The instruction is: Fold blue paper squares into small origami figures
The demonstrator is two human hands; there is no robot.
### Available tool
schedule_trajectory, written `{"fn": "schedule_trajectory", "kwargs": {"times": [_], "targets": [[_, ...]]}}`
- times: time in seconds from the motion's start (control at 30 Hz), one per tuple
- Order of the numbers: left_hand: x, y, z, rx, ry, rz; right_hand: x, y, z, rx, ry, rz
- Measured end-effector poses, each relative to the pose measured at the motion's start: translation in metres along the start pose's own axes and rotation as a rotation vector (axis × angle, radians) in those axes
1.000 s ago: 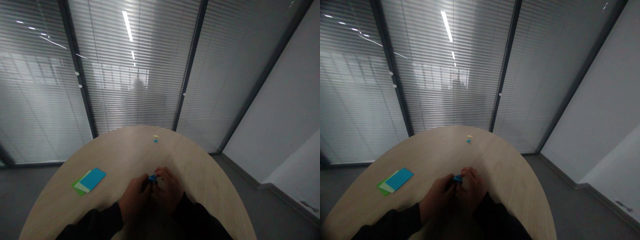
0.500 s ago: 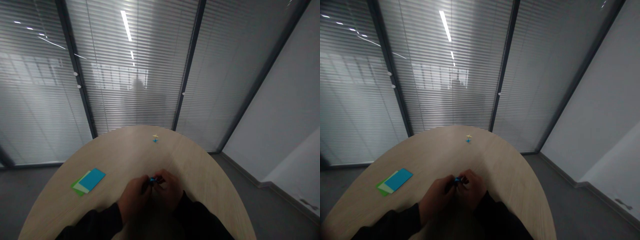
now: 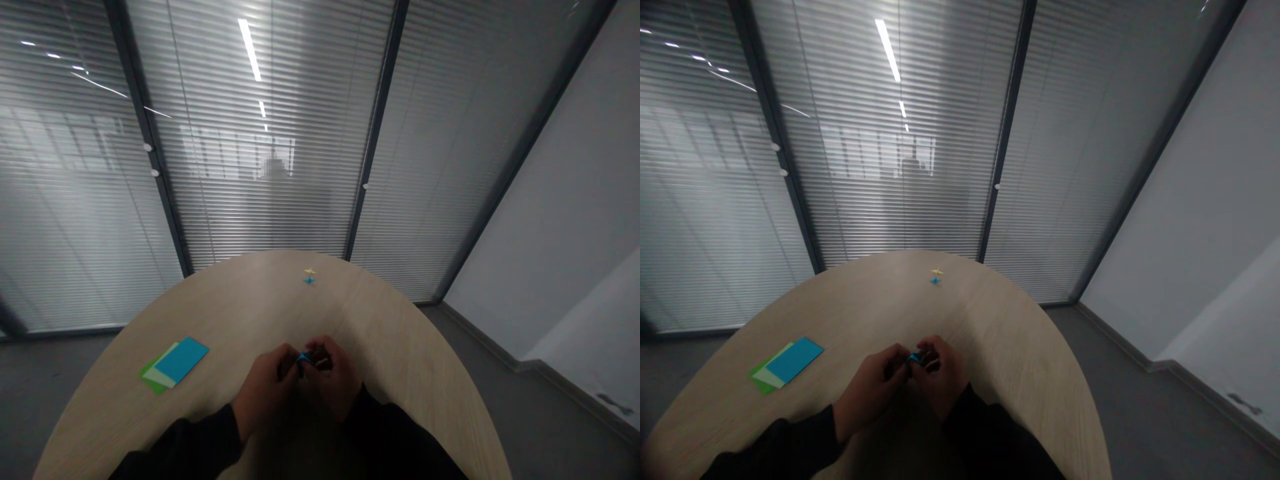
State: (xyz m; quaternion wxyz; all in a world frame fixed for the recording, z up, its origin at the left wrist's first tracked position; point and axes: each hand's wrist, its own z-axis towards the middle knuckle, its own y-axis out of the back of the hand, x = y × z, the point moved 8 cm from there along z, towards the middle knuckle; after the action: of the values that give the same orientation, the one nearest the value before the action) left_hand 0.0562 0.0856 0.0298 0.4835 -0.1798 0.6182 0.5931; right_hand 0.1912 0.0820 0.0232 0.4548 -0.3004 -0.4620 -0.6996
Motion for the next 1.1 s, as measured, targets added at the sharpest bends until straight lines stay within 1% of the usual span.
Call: {"fn": "schedule_trajectory", "kwargs": {"times": [0.13,0.23,0.33,0.47,0.57,0.7,0.8,0.9,0.97,1.1], "targets": [[-0.001,-0.001,0.0,-0.004,-0.003,0.057,0.007,0.001,0.0,0.018,0.069,-0.069],[-0.001,0.001,0.001,-0.028,-0.009,0.049,0.003,-0.001,0.0,0.038,0.018,-0.065],[-0.001,0.003,0.001,-0.038,-0.021,-0.043,-0.003,-0.003,0.0,0.048,-0.042,-0.031],[0.004,0.002,0.003,-0.021,0.0,-0.165,-0.012,-0.004,0.001,0.055,-0.102,0.075],[0.007,-0.001,0.005,0.041,-0.002,-0.244,-0.018,-0.005,0.001,0.055,-0.148,0.143],[0.013,0.001,0.008,0.054,0.029,-0.319,-0.022,-0.007,0.001,0.067,-0.185,0.236],[0.016,0.001,0.009,0.051,0.067,-0.366,-0.023,-0.013,0.001,0.16,-0.227,0.333],[0.018,0.001,0.011,0.059,0.096,-0.418,-0.025,-0.017,0.001,0.25,-0.289,0.491],[0.02,0.001,0.011,0.059,0.11,-0.46,-0.028,-0.017,0.002,0.256,-0.325,0.587],[0.023,-0.001,0.011,0.079,0.14,-0.566,-0.036,-0.017,0.002,0.241,-0.369,0.682]]}}
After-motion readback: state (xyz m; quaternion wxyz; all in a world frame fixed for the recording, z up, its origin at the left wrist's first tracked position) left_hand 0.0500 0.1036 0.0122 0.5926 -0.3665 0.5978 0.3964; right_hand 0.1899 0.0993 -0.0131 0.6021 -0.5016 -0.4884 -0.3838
